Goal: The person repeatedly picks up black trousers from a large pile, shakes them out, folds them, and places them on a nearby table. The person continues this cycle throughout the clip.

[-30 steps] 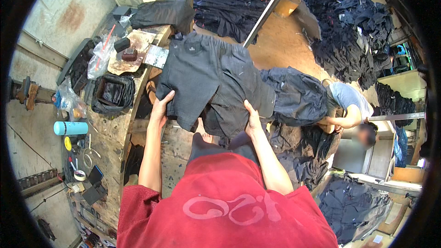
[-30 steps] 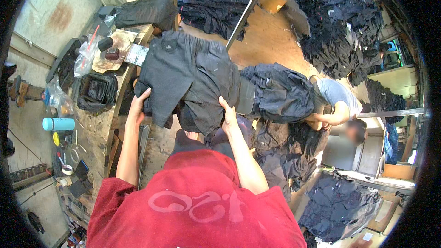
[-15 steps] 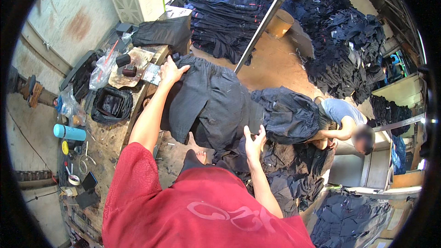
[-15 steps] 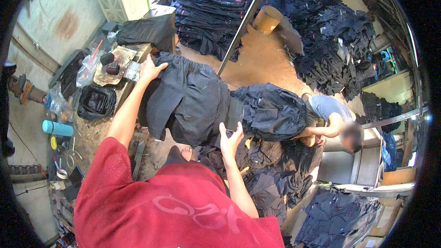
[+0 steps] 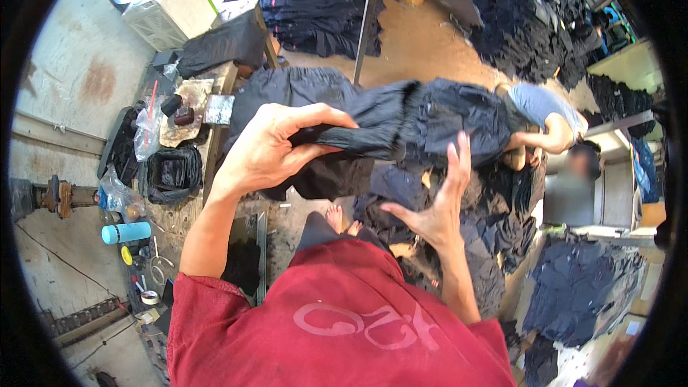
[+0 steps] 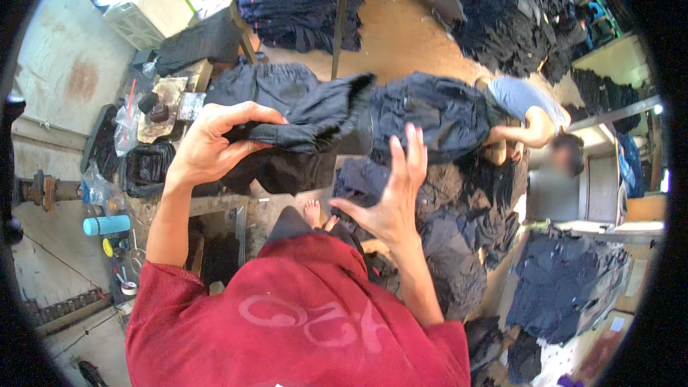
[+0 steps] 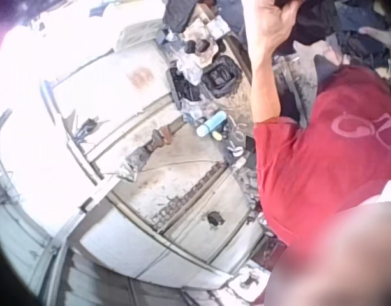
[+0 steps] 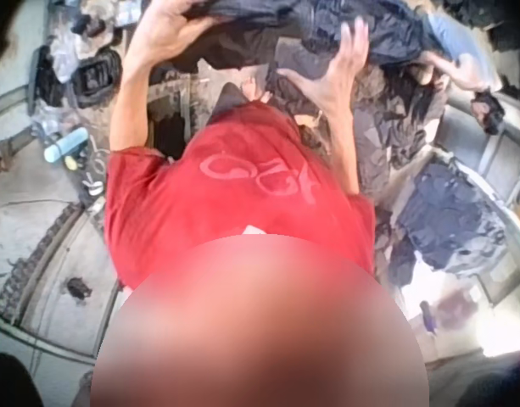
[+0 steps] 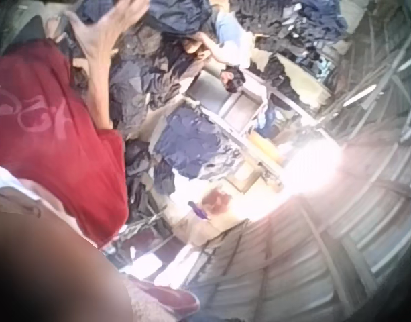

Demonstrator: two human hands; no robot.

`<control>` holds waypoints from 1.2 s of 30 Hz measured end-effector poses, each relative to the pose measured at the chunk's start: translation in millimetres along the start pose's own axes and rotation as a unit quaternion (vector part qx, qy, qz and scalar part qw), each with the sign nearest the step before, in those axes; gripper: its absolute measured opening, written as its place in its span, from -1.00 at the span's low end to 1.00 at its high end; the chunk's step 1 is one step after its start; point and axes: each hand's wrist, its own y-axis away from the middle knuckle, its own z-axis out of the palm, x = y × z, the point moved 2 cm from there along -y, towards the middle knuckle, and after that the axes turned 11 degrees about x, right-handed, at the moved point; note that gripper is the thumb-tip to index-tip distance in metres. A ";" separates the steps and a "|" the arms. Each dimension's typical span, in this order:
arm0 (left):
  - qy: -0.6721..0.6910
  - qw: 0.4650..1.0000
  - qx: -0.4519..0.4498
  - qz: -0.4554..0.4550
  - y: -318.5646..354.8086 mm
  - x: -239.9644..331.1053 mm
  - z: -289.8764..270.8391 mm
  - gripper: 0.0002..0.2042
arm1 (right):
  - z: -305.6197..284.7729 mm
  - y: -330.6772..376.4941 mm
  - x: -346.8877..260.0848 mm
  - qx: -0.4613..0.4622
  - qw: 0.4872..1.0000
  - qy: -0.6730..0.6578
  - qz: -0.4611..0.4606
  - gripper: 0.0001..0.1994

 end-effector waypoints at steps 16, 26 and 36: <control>-0.311 0.934 0.171 0.023 22.3 -150.9 -70.4 -0.54 | -58.2 45.0 -7.0 0.038 0.944 0.125 0.303 -0.65; -0.199 0.974 0.087 -0.061 114.4 -328.9 -66.1 -0.48 | -42.3 79.2 -60.0 0.013 0.847 0.366 0.385 -0.37; -0.151 0.980 0.099 -0.078 117.7 -347.9 -74.7 -0.46 | -6.9 12.1 -72.2 -0.003 0.884 0.311 0.350 -0.49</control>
